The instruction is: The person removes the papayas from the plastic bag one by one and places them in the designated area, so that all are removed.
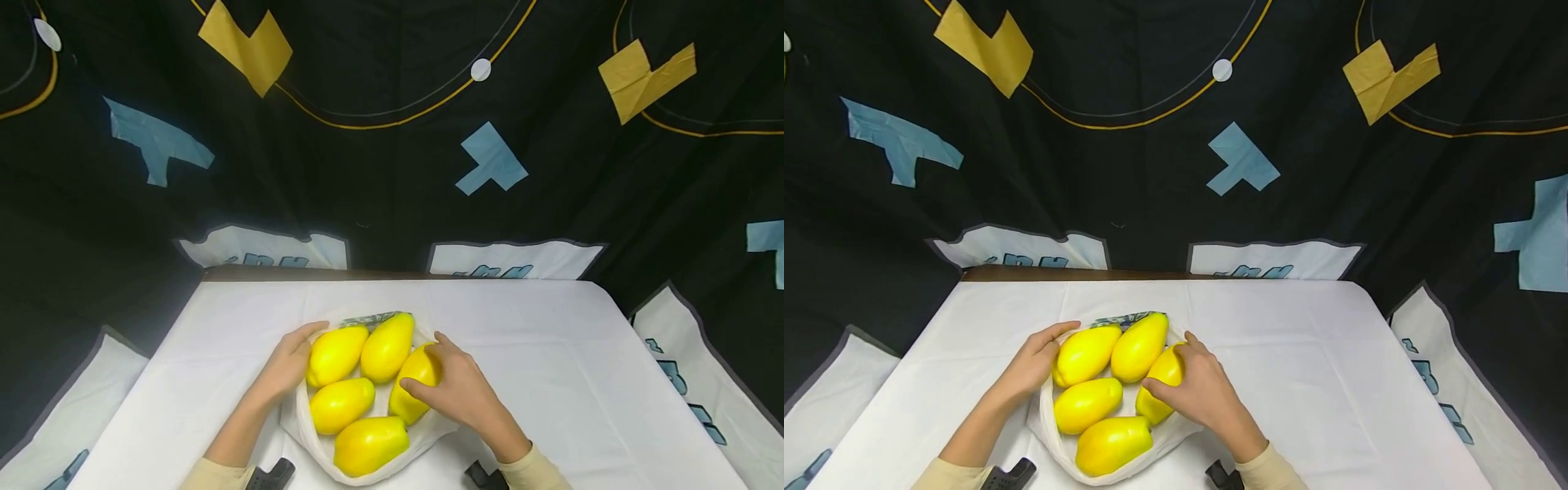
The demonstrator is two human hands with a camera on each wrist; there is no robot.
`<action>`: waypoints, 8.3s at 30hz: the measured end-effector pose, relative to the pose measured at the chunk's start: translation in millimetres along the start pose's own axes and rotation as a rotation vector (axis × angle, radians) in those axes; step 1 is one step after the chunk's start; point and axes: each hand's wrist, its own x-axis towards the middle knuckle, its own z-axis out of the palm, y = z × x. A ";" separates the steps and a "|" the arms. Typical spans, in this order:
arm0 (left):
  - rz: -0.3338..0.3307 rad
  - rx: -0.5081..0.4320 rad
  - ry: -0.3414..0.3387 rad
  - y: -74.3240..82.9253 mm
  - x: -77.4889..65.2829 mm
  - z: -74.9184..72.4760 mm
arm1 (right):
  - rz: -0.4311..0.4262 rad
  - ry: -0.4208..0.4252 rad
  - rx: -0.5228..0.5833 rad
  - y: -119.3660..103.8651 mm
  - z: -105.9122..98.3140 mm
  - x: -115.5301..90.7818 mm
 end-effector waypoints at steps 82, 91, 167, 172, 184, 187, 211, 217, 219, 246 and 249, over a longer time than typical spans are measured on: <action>-0.008 -0.010 -0.008 0.5 -1.4 0.8 | -0.064 0.188 0.239 32.2 -30.8 24.9; 0.008 -0.006 -0.004 -1.2 0.0 1.3 | -0.043 0.189 0.275 46.2 -40.1 29.4; -0.007 0.011 -0.022 -1.8 -1.7 -1.0 | 0.042 0.315 0.321 95.5 -52.9 41.1; -0.019 0.020 -0.024 -2.5 -1.1 -1.9 | 0.026 0.278 0.302 80.0 -53.1 42.6; 0.022 -0.004 -0.017 -7.3 0.8 0.6 | 0.020 0.206 0.342 46.1 -42.0 44.4; 0.014 -0.004 -0.017 -7.1 0.8 0.4 | 0.004 0.194 0.365 37.4 -36.9 47.3; 0.007 -0.035 -0.008 -5.7 -1.6 1.6 | 0.000 0.020 0.348 6.9 11.0 60.1; 0.010 -0.040 -0.010 -5.5 -1.8 0.9 | -0.008 -0.019 0.310 3.5 23.0 61.9; 0.007 -0.041 -0.014 -5.2 -2.0 1.0 | -0.017 -0.028 0.287 2.6 26.6 62.7; -0.007 -0.041 -0.018 -3.6 -2.0 0.6 | -0.101 -0.104 0.236 2.5 43.0 65.2; -0.014 -0.038 -0.021 -5.4 -1.4 1.9 | -0.103 -0.099 0.224 4.0 40.9 63.1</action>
